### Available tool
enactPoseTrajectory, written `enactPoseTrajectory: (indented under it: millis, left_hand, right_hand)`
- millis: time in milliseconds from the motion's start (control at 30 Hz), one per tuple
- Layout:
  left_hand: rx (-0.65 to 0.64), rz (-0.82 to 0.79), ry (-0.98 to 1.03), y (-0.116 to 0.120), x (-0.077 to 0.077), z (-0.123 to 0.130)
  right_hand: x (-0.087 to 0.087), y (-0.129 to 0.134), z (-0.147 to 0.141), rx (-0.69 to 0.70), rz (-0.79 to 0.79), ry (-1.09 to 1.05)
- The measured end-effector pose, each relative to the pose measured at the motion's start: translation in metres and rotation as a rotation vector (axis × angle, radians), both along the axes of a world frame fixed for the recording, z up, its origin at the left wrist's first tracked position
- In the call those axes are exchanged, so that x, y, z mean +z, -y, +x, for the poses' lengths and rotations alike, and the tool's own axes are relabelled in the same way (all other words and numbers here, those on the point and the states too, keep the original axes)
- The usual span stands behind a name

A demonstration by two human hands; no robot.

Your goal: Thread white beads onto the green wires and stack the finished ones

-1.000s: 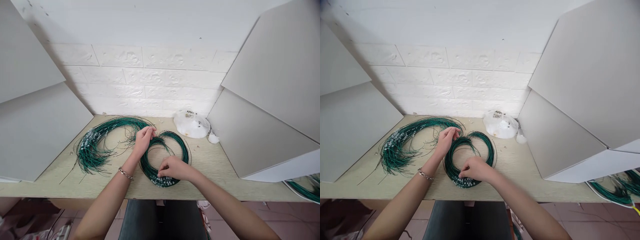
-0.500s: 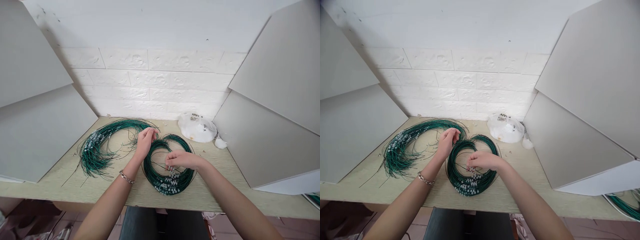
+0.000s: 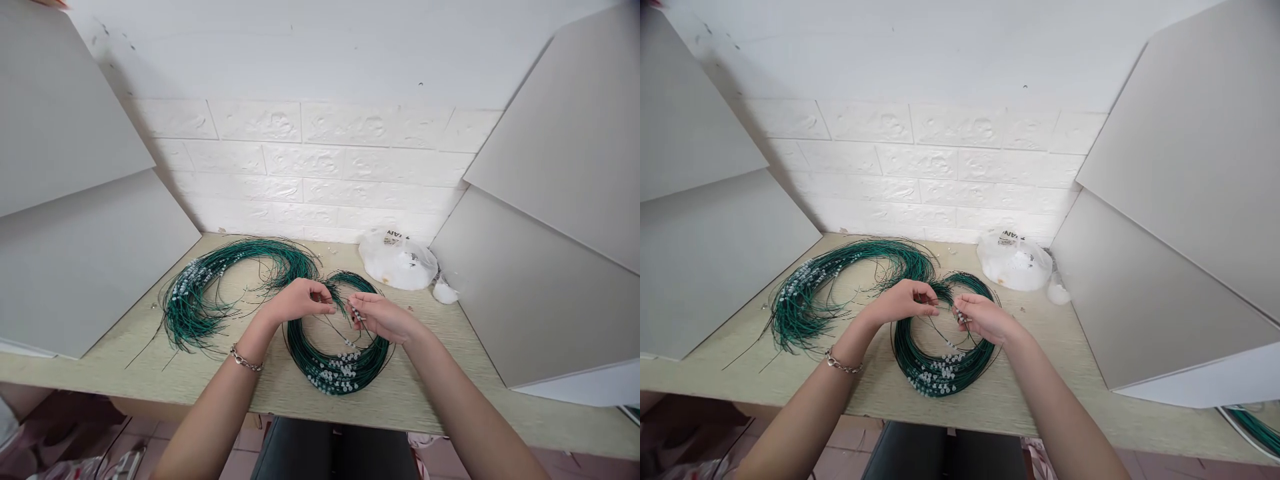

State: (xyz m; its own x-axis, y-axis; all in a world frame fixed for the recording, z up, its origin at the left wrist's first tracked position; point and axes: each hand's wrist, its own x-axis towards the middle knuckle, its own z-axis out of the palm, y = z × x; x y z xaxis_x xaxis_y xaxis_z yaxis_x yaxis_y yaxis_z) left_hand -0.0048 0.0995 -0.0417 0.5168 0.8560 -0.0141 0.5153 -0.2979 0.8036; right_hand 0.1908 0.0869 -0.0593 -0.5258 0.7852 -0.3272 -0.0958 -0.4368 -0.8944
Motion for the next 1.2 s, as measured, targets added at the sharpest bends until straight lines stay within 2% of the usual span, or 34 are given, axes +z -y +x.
enactPoseTrajectory:
  millis: [167, 367, 500, 633, 700, 800, 900, 967, 1033, 1067, 1100, 1167, 1200]
  left_hand:
    - [-0.099, -0.148, -0.172, 0.0, -0.001, -0.002]
    - [-0.151, -0.168, -0.223, -0.001, -0.007, -0.003]
    - [-0.144, -0.168, -0.262, -0.005, -0.014, -0.005]
    - [-0.144, -0.19, -0.278, -0.008, -0.019, -0.007]
    - [-0.146, -0.199, -0.239, -0.009, -0.02, -0.007]
    - [-0.051, -0.154, -0.169, -0.01, -0.017, -0.003]
    - [0.047, -0.139, -0.121, -0.008, -0.003, 0.003]
    - [-0.006, -0.24, -0.155, 0.0, 0.014, 0.006]
    - [-0.085, -0.306, -0.323, 0.014, 0.035, 0.009]
    - [-0.033, -0.212, -0.447, 0.022, 0.047, 0.011]
    - [0.13, -0.013, -0.522, 0.031, 0.058, 0.013]
    - [0.415, 0.379, -0.51, 0.048, 0.078, 0.02]
    - [0.523, 0.503, -0.489, 0.053, 0.085, 0.024]
  right_hand:
    - [0.006, -0.001, 0.004, -0.012, -0.049, -0.098]
    - [0.017, -0.008, 0.021, -0.069, -0.071, -0.224]
    - [0.025, -0.008, 0.039, -0.117, 0.081, -0.353]
    - [0.031, -0.006, 0.053, -0.304, 0.311, -0.379]
    - [0.032, -0.007, 0.054, -0.361, 0.355, -0.411]
    - [0.031, -0.009, 0.05, -0.369, 0.354, -0.442]
    - [0.028, -0.01, 0.039, -0.38, 0.341, -0.407]
    - [0.025, -0.009, 0.029, -0.4, 0.331, -0.375]
    - [0.022, -0.008, 0.019, -0.43, 0.336, -0.353]
    - [0.02, -0.007, 0.015, -0.453, 0.35, -0.342]
    - [0.019, -0.006, 0.011, -0.475, 0.372, -0.328]
    - [0.016, -0.004, 0.005, -0.528, 0.438, -0.284]
    - [0.014, -0.004, 0.003, -0.554, 0.48, -0.251]
